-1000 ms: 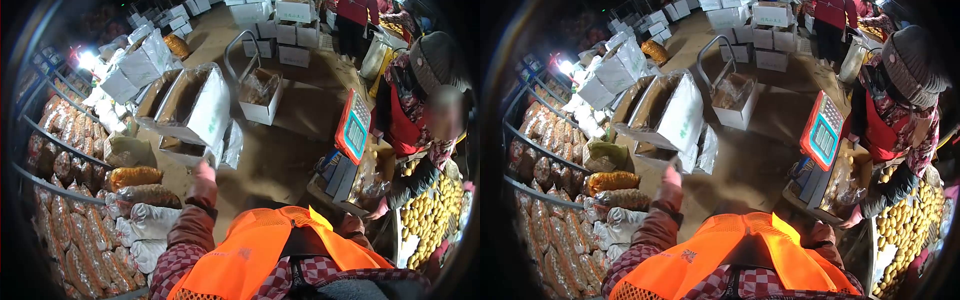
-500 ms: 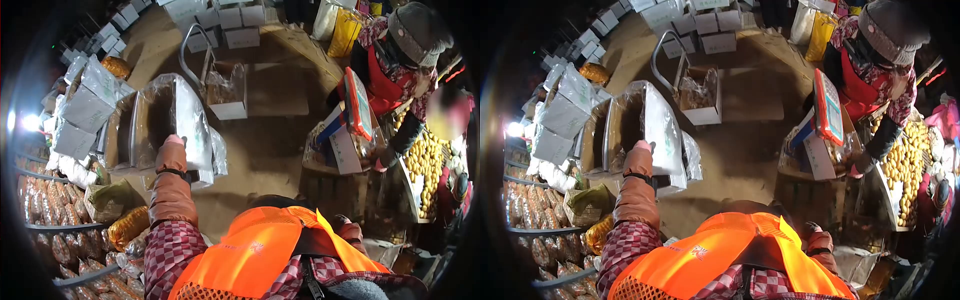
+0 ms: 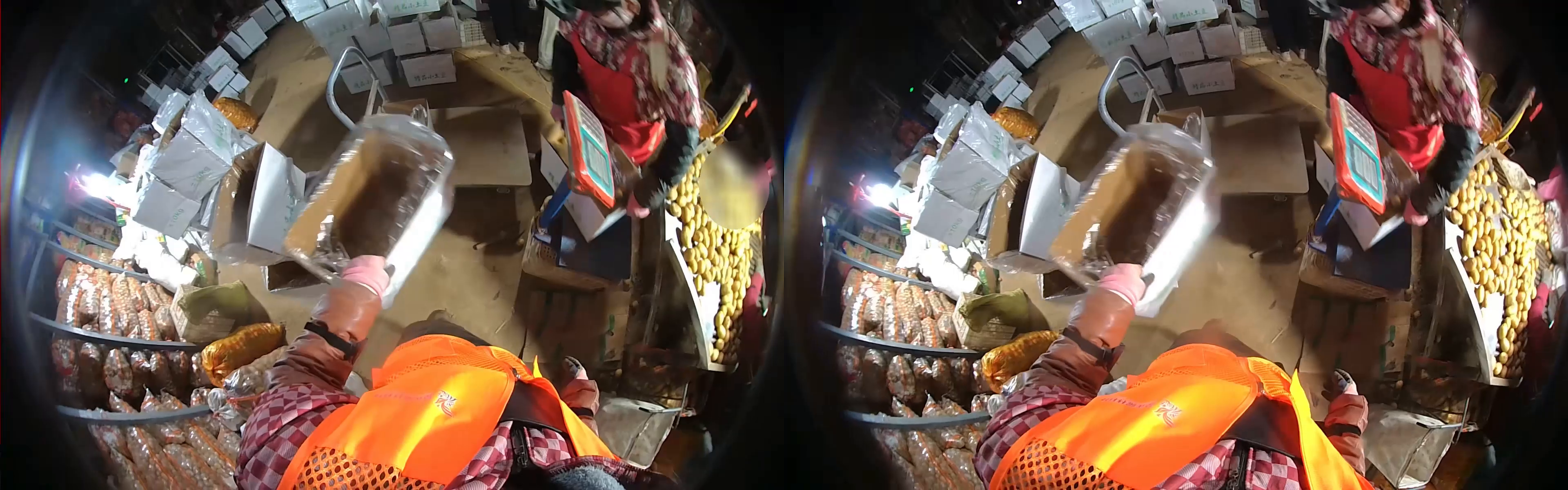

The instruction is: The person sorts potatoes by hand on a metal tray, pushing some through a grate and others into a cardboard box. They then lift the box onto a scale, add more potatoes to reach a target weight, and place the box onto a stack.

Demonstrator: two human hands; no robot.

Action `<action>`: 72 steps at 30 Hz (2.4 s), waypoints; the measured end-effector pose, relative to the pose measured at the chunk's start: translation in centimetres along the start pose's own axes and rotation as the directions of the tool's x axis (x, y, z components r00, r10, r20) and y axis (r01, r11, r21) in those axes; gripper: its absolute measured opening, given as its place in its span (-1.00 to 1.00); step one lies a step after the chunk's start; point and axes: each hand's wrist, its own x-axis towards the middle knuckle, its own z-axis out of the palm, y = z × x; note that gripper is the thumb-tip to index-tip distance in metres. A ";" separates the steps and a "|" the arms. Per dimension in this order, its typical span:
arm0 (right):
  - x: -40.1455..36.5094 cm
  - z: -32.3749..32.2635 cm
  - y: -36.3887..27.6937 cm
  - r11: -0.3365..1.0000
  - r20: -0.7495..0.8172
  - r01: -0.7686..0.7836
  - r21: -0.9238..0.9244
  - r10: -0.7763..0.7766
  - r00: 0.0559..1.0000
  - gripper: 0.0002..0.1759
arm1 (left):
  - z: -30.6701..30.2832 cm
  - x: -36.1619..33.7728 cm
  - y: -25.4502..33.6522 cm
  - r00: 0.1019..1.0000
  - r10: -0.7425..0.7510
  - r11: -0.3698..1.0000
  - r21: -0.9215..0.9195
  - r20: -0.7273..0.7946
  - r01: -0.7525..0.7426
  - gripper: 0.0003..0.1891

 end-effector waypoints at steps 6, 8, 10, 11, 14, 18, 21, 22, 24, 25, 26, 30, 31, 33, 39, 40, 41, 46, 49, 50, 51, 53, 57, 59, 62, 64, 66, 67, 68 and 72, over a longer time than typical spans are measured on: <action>-1.1 1.1 8.9 0.992 0.011 -0.109 0.056 0.109 0.994 -0.65 | 6.6 -7.9 9.1 0.894 0.427 0.831 0.330 0.136 -0.447 -0.68; -2.6 1.5 12.8 0.971 0.012 -0.221 0.095 0.221 0.975 -0.64 | 9.0 -9.4 12.2 0.856 0.500 0.768 0.392 0.128 -0.507 -0.68; -5.8 2.2 17.7 0.897 0.046 -0.414 0.155 0.413 0.910 -0.64 | 10.2 -12.1 16.4 0.824 0.542 0.707 0.443 0.162 -0.552 -0.67; -7.7 2.8 19.9 0.840 0.076 -0.510 0.187 0.505 0.860 -0.63 | 11.1 -12.5 18.8 0.760 0.617 0.623 0.463 0.205 -0.631 -0.68; -11.7 6.1 25.6 0.665 0.137 -0.663 0.344 0.663 0.736 -0.62 | 13.5 -12.0 24.6 0.672 0.723 0.527 0.501 0.160 -0.686 -0.70; -11.3 6.1 25.0 0.656 0.157 -0.625 0.424 0.626 0.764 -0.61 | 22.8 -3.8 33.4 0.671 0.692 0.602 0.725 -0.266 -0.334 -0.69; -10.3 7.3 25.1 0.818 0.070 -0.513 0.259 0.514 0.855 -0.60 | 24.9 -1.9 43.1 0.694 0.530 0.848 0.308 -0.487 -0.431 -0.76; -9.6 7.2 25.0 0.823 0.069 -0.501 0.267 0.502 0.862 -0.60 | 25.4 -0.1 45.2 0.683 0.535 0.844 0.287 -0.498 -0.452 -0.76; -7.5 6.5 24.2 0.815 0.071 -0.487 0.313 0.491 0.868 -0.60 | 23.5 -0.3 48.0 0.612 0.615 0.770 0.209 -0.498 -0.603 -0.78; -6.5 5.9 23.8 0.811 0.071 -0.473 0.345 0.480 0.874 -0.60 | 22.2 -0.7 49.5 0.601 0.636 0.739 0.159 -0.484 -0.655 -0.78; -5.3 5.3 23.5 0.805 0.071 -0.458 0.377 0.468 0.881 -0.61 | 21.2 -0.8 51.0 0.590 0.657 0.705 0.106 -0.469 -0.701 -0.79; -0.1 2.9 22.6 0.731 0.059 -0.369 0.574 0.412 0.909 -0.61 | 25.2 8.3 62.2 0.246 0.188 0.946 0.243 -0.951 0.214 -0.78; 1.1 2.3 22.5 0.693 0.057 -0.338 0.637 0.394 0.917 -0.61 | 24.9 7.4 64.3 0.280 0.168 0.962 0.219 -0.945 0.162 -0.77; 2.5 1.1 23.1 0.538 0.078 -0.278 0.796 0.364 0.928 -0.61 | 21.9 4.6 65.5 0.650 0.419 0.904 0.226 -0.633 -0.363 -0.75; 5.1 -4.6 24.4 -0.090 0.216 -0.197 0.976 0.343 0.914 -0.60 | 11.8 -2.4 68.9 0.773 0.633 0.756 -0.241 0.035 -0.609 -0.66; 5.9 -5.3 24.7 -0.150 0.229 -0.188 0.971 0.337 0.913 -0.60 | 11.0 -2.7 69.5 0.772 0.633 0.755 -0.270 0.060 -0.598 -0.65; 6.8 -6.1 25.2 -0.204 0.234 -0.174 0.964 0.328 0.915 -0.60 | 10.1 -3.0 70.0 0.772 0.631 0.756 -0.286 0.079 -0.589 -0.63; 12.3 -8.6 27.1 -0.033 0.183 -0.182 0.983 0.328 0.927 -0.53 | 5.5 -5.0 68.3 0.684 0.729 0.672 -0.169 -0.020 -0.721 -0.11; 15.1 -14.1 26.2 0.120 -0.060 0.029 0.992 0.262 0.963 -0.60 | 6.0 -2.3 64.3 0.489 0.688 0.590 0.022 -0.536 -0.807 -0.06; 16.2 -15.2 26.2 0.200 -0.167 0.124 0.972 0.218 0.961 -0.62 | 6.1 -0.6 62.7 0.465 0.607 0.647 0.063 -0.645 -0.760 -0.02; 16.9 -17.4 25.8 0.120 -0.162 0.138 0.983 0.226 0.960 -0.63 | 6.2 -0.2 61.7 0.652 0.548 0.734 -0.073 -0.524 -0.675 -0.03; 19.1 -23.1 23.9 0.264 -0.234 0.161 0.951 0.272 0.934 -0.64 | 6.4 1.1 59.6 0.896 0.330 0.871 -0.270 -0.298 -0.410 -0.12; 32.9 -23.7 33.9 0.155 -0.596 0.579 0.800 0.098 0.797 -0.58 | 11.0 4.3 62.6 0.950 0.084 0.906 -0.420 0.300 0.052 -0.34; 36.9 -26.6 35.4 0.438 -0.709 0.618 0.653 0.066 0.702 -0.60 | 12.4 5.0 64.4 0.954 0.146 0.866 -0.500 0.263 0.005 -0.36; 33.8 -32.4 31.9 0.226 -0.523 0.485 0.845 0.164 0.836 -0.48 | 10.3 1.3 64.8 0.979 0.180 0.866 -0.487 0.091 -0.114 -0.41; 35.8 -32.7 34.2 0.486 -0.513 0.454 0.747 -0.012 0.858 -0.30 | 11.5 0.7 66.2 0.997 0.052 0.878 -0.479 0.049 -0.022 -0.43; 42.8 -28.6 42.1 0.885 -0.663 0.400 -0.240 -0.450 0.598 -0.04 | 11.7 -0.5 67.8 0.993 -0.035 0.815 -0.572 0.113 0.094 -0.39; 41.8 -29.2 41.7 0.845 -0.630 0.507 -0.172 -0.490 0.603 -0.13 | 11.7 -1.0 68.3 0.986 -0.076 0.776 -0.612 0.148 0.151 -0.37; 40.3 -30.3 40.5 0.794 -0.596 0.600 -0.094 -0.528 0.605 -0.20 | 12.5 -0.9 68.6 0.995 -0.038 0.826 -0.558 0.090 0.081 -0.30; 37.8 -32.0 39.2 0.833 -0.494 0.543 0.104 -0.430 0.755 -0.13 | 11.0 -5.0 69.0 0.999 -0.028 0.859 -0.512 -0.044 0.002 -0.10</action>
